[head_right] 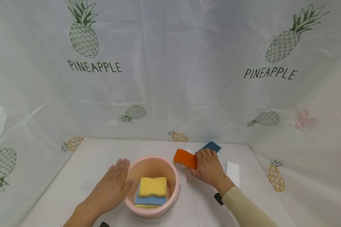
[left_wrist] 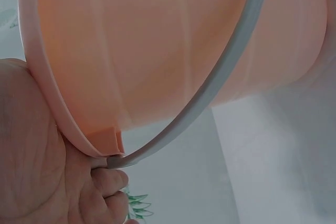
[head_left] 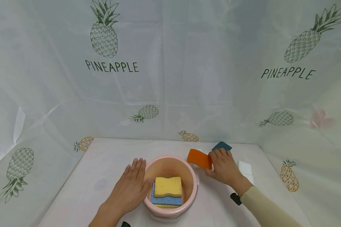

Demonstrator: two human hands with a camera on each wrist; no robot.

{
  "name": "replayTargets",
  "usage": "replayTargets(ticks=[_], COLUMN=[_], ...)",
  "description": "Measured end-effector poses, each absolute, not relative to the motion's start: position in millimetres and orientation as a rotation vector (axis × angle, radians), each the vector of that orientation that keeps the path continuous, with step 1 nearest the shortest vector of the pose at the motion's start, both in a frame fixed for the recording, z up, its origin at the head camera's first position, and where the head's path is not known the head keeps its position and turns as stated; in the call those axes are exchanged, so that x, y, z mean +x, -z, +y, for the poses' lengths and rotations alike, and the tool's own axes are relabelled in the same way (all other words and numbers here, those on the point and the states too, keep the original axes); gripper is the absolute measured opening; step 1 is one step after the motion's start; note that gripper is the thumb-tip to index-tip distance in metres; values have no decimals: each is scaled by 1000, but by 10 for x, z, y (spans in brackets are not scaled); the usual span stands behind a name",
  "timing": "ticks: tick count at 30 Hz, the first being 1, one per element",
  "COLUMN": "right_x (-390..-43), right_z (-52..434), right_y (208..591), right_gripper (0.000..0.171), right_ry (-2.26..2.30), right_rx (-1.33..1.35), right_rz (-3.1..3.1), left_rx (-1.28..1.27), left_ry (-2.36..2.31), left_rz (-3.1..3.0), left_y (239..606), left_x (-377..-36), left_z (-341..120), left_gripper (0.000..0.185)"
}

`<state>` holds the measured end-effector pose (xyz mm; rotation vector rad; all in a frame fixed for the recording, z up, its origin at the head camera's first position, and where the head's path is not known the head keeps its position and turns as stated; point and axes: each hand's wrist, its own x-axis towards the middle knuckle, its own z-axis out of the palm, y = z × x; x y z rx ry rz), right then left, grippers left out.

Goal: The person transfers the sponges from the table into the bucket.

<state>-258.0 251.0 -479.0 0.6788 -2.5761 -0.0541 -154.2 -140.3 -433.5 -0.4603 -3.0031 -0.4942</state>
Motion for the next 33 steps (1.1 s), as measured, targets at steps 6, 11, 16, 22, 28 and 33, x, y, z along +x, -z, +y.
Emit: replayTargets(ticks=[6, 11, 16, 22, 28, 33], right_x=[-2588, -2538, -2414, -2264, -2165, -2126], right_z=[2452, 2308, 2086, 1794, 1553, 1434], right_y=[4527, 4271, 4063, 3948, 3947, 3986], right_gripper=[45, 45, 46, 45, 48, 52], right_ry=[23, 3, -34, -45, 22, 61], right_rx=[707, 740, 808, 923, 1037, 1071], right_rz=[-2505, -2473, -2464, -2474, -2530, -2625], left_rx=[-463, -458, -453, -446, -456, -457], left_ry=[483, 447, 446, 439, 429, 435], left_rz=[-2988, -2981, -2967, -2981, -2968, -2979], left_y=[4338, 4328, 4305, 4294, 4324, 4325], left_x=[-1542, -1543, -1522, -1521, -1531, -1534], left_z=[-1404, -1401, -1390, -1385, -1395, -1397], left_gripper=[72, 71, 70, 70, 69, 70])
